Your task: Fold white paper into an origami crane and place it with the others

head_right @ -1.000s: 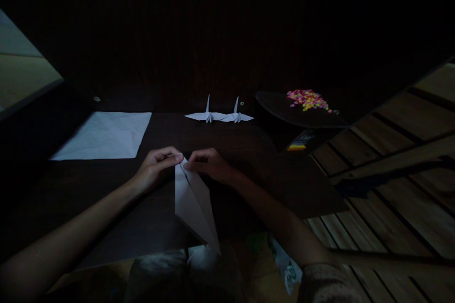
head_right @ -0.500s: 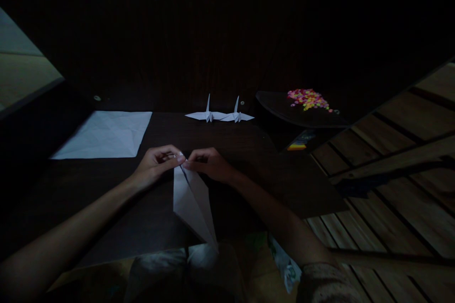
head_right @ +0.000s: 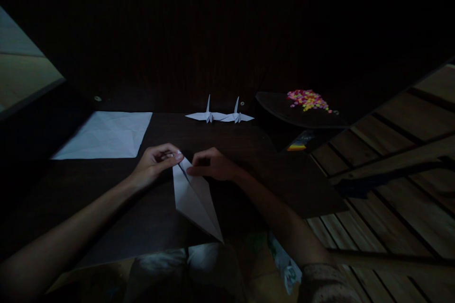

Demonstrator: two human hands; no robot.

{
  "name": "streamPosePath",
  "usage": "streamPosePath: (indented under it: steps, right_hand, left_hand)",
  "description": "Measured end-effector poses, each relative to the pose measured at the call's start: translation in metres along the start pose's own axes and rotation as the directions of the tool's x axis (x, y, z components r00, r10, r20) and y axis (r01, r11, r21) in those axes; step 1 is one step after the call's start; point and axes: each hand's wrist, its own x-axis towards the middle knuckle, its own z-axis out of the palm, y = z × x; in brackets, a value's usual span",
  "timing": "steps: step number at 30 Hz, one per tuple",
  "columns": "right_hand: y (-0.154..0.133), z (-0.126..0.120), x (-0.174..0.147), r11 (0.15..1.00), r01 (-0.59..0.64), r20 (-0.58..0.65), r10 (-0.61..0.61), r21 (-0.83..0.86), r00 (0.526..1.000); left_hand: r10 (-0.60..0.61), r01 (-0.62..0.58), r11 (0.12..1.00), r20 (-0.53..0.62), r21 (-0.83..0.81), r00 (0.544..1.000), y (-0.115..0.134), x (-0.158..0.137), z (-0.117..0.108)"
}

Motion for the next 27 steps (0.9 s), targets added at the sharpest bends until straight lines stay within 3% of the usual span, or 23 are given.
streamPosePath:
  steps: [27]
  right_hand:
    - [0.0027, 0.0026, 0.0007, 0.997, 0.024, -0.029, -0.022, 0.070, 0.999]
  left_hand:
    - [-0.001, 0.001, 1.000, -0.028, -0.016, 1.000, -0.0008, 0.0005, 0.0013]
